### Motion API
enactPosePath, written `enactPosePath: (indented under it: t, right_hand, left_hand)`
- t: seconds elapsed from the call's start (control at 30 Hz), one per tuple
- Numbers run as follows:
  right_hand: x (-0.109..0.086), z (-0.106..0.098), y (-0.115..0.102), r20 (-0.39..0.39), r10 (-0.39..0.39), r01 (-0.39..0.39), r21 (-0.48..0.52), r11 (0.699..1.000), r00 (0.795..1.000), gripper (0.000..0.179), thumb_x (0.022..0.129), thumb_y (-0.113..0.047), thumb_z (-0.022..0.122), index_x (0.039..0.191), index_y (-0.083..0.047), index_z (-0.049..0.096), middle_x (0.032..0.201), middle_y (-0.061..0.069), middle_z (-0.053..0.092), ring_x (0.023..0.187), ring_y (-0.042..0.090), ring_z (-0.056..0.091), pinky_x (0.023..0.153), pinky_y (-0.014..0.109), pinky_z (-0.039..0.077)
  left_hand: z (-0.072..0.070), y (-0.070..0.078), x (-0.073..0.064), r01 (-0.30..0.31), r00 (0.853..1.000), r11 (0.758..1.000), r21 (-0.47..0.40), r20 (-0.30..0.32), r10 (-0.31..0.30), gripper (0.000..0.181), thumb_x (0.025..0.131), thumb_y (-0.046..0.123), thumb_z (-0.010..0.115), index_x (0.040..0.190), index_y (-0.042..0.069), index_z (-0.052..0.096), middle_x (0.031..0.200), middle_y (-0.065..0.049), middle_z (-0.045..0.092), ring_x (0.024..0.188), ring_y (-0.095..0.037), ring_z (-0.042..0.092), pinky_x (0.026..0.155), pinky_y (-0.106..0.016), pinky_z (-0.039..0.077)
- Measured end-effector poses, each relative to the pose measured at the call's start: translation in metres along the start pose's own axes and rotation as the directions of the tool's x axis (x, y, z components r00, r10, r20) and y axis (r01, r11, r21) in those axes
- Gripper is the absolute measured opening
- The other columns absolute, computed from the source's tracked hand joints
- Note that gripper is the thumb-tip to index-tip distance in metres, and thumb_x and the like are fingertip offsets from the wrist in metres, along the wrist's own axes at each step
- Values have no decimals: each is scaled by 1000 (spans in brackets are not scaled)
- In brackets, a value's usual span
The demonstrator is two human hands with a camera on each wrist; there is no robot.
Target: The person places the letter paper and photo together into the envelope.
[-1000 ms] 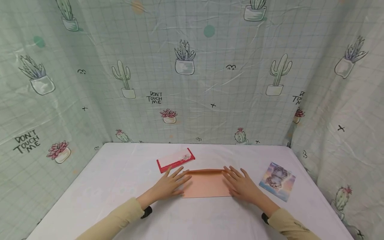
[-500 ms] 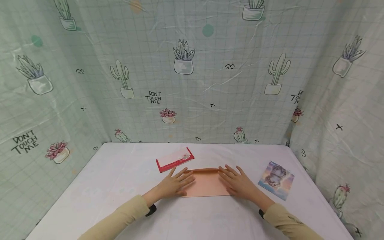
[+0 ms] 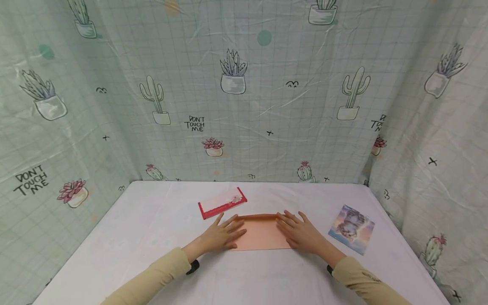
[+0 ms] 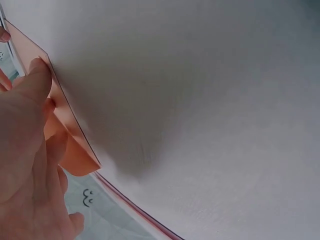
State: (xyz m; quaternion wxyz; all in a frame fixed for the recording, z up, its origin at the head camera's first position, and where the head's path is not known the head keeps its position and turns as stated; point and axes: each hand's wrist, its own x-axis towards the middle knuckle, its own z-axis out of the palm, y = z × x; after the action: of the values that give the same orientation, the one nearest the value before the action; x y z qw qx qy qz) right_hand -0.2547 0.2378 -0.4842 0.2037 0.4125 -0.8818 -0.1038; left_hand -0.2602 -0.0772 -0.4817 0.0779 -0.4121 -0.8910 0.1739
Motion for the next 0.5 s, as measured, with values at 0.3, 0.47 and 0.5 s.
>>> enactPosePath:
  t: [0.3,0.47,0.5]
  right_hand:
    - [4,-4,-2,84,37,-40,34,999,996,53,82,-33,59,130,-14,47,138,9,42,126,30,39,91,58,35]
    - [5,-1,-1,75,40,-42,20,999,996,52,82,-34,59,130,-15,48,138,9,43,126,30,39,91,57,36]
    - [5,-1,-1,69,40,-42,18,999,997,52,82,-34,59,129,-15,48,137,9,43,126,30,39,90,57,36]
  left_hand:
    - [-8,0,-3,-26,1000,1000,11,7,26,60,83,59,41,135,29,38,141,5,39,134,-21,30,105,-47,28]
    - [-6,-1,-2,-29,999,999,18,15,29,61,83,60,40,136,30,37,142,6,37,135,-21,28,106,-47,27]
    - [-5,-2,-2,-28,999,999,19,18,28,62,83,60,39,136,30,36,143,6,36,135,-21,27,106,-47,26]
